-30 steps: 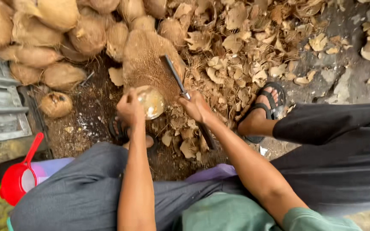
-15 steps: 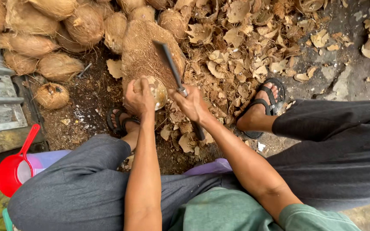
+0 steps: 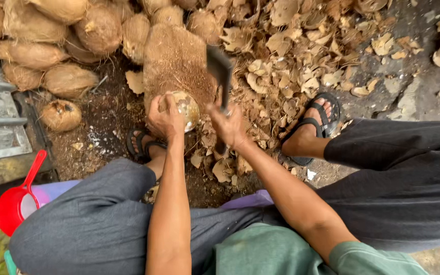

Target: The person sits on the ground and uses a machete to peel the husk off a coconut. They hold the coconut with one hand and repeatedly strike the husk with the machete, rotating the coconut to remove the outer layer.

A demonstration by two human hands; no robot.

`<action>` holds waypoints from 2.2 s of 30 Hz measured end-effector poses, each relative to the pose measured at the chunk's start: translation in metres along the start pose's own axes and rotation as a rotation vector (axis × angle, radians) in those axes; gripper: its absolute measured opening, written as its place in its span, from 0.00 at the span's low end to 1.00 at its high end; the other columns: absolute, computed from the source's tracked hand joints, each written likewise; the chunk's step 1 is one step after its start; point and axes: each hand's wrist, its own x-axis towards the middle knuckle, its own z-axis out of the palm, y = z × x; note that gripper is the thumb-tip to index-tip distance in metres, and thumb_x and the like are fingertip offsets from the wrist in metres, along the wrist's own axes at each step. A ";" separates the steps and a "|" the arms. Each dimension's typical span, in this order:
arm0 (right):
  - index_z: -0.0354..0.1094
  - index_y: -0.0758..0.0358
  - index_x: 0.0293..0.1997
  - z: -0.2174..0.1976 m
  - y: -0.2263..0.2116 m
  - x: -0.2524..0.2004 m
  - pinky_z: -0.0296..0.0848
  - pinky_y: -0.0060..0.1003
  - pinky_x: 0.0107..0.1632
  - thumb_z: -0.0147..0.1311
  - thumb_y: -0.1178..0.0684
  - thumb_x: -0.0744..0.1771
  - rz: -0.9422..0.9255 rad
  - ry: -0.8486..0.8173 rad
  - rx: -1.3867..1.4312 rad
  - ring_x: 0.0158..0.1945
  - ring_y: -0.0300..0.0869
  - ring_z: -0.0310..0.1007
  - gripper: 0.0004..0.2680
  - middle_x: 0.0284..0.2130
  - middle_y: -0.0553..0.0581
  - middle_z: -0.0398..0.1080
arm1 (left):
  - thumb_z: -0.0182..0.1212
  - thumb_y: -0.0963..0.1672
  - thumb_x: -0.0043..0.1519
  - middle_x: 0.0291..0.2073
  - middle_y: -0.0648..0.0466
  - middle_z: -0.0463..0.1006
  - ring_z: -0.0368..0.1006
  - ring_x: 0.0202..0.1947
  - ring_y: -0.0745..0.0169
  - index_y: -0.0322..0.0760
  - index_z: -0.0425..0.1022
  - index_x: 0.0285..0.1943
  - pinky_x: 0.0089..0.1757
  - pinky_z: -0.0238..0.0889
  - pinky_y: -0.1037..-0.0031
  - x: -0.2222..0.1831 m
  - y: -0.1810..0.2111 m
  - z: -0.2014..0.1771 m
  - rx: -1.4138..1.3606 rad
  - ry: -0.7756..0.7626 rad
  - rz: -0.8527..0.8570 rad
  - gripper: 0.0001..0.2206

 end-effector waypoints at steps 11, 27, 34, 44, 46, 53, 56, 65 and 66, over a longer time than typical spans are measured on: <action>0.65 0.66 0.30 0.004 -0.033 -0.007 0.69 0.34 0.21 0.52 0.54 0.69 0.621 -0.376 0.024 0.14 0.39 0.63 0.09 0.16 0.54 0.65 | 0.61 0.57 0.61 0.56 0.43 0.78 0.70 0.60 0.42 0.36 0.79 0.56 0.59 0.60 0.60 0.002 0.028 -0.065 -0.383 -0.145 -0.305 0.25; 0.71 0.67 0.33 0.012 0.060 -0.032 0.72 0.41 0.40 0.54 0.51 0.70 0.260 -0.187 -0.038 0.24 0.44 0.67 0.10 0.21 0.62 0.70 | 0.65 0.50 0.64 0.29 0.51 0.78 0.73 0.34 0.56 0.38 0.76 0.39 0.44 0.61 0.63 -0.026 -0.017 -0.019 -0.394 0.032 0.013 0.12; 0.63 0.59 0.18 -0.004 -0.015 -0.015 0.62 0.30 0.23 0.51 0.52 0.69 0.268 -0.116 0.113 0.14 0.35 0.54 0.15 0.10 0.50 0.58 | 0.71 0.55 0.56 0.44 0.43 0.81 0.77 0.48 0.46 0.39 0.81 0.47 0.48 0.67 0.67 -0.032 -0.030 -0.021 -0.281 0.093 -0.171 0.20; 0.62 0.60 0.22 0.007 0.031 -0.033 0.66 0.33 0.22 0.50 0.56 0.69 0.512 -0.239 0.174 0.12 0.38 0.52 0.12 0.10 0.52 0.58 | 0.65 0.57 0.58 0.36 0.54 0.82 0.77 0.39 0.54 0.52 0.83 0.39 0.43 0.66 0.68 -0.013 -0.032 -0.026 -0.203 0.098 -0.259 0.14; 0.62 0.58 0.20 0.008 0.053 -0.004 0.63 0.29 0.20 0.53 0.53 0.69 0.366 -0.186 0.174 0.11 0.35 0.56 0.14 0.09 0.51 0.60 | 0.66 0.58 0.55 0.35 0.53 0.82 0.78 0.39 0.52 0.52 0.83 0.39 0.43 0.67 0.70 -0.009 -0.027 -0.023 -0.191 0.123 -0.272 0.15; 0.63 0.60 0.27 0.028 0.053 -0.027 0.66 0.32 0.22 0.55 0.52 0.69 0.522 -0.334 0.136 0.14 0.38 0.60 0.10 0.13 0.52 0.63 | 0.68 0.59 0.52 0.39 0.48 0.78 0.76 0.47 0.46 0.53 0.84 0.40 0.49 0.67 0.69 -0.006 -0.025 -0.030 -0.115 0.113 -0.300 0.18; 0.61 0.60 0.31 0.009 -0.015 -0.027 0.64 0.33 0.27 0.49 0.49 0.70 0.531 -0.386 0.028 0.19 0.38 0.59 0.10 0.15 0.50 0.60 | 0.67 0.59 0.52 0.38 0.53 0.79 0.77 0.44 0.52 0.54 0.83 0.40 0.47 0.66 0.69 -0.014 -0.003 -0.041 -0.157 0.099 -0.321 0.17; 0.66 0.62 0.29 0.034 0.062 -0.025 0.68 0.31 0.22 0.54 0.51 0.69 0.487 -0.301 0.114 0.14 0.38 0.63 0.10 0.13 0.53 0.64 | 0.69 0.58 0.51 0.37 0.50 0.78 0.78 0.42 0.49 0.51 0.84 0.39 0.46 0.67 0.70 0.006 -0.049 -0.012 -0.177 0.097 -0.326 0.17; 0.66 0.62 0.29 0.029 0.039 -0.028 0.68 0.31 0.22 0.54 0.51 0.69 0.479 -0.292 0.121 0.14 0.38 0.63 0.10 0.13 0.53 0.64 | 0.69 0.58 0.51 0.37 0.50 0.78 0.78 0.42 0.49 0.51 0.84 0.39 0.46 0.67 0.70 0.001 -0.029 -0.027 -0.179 0.093 -0.313 0.17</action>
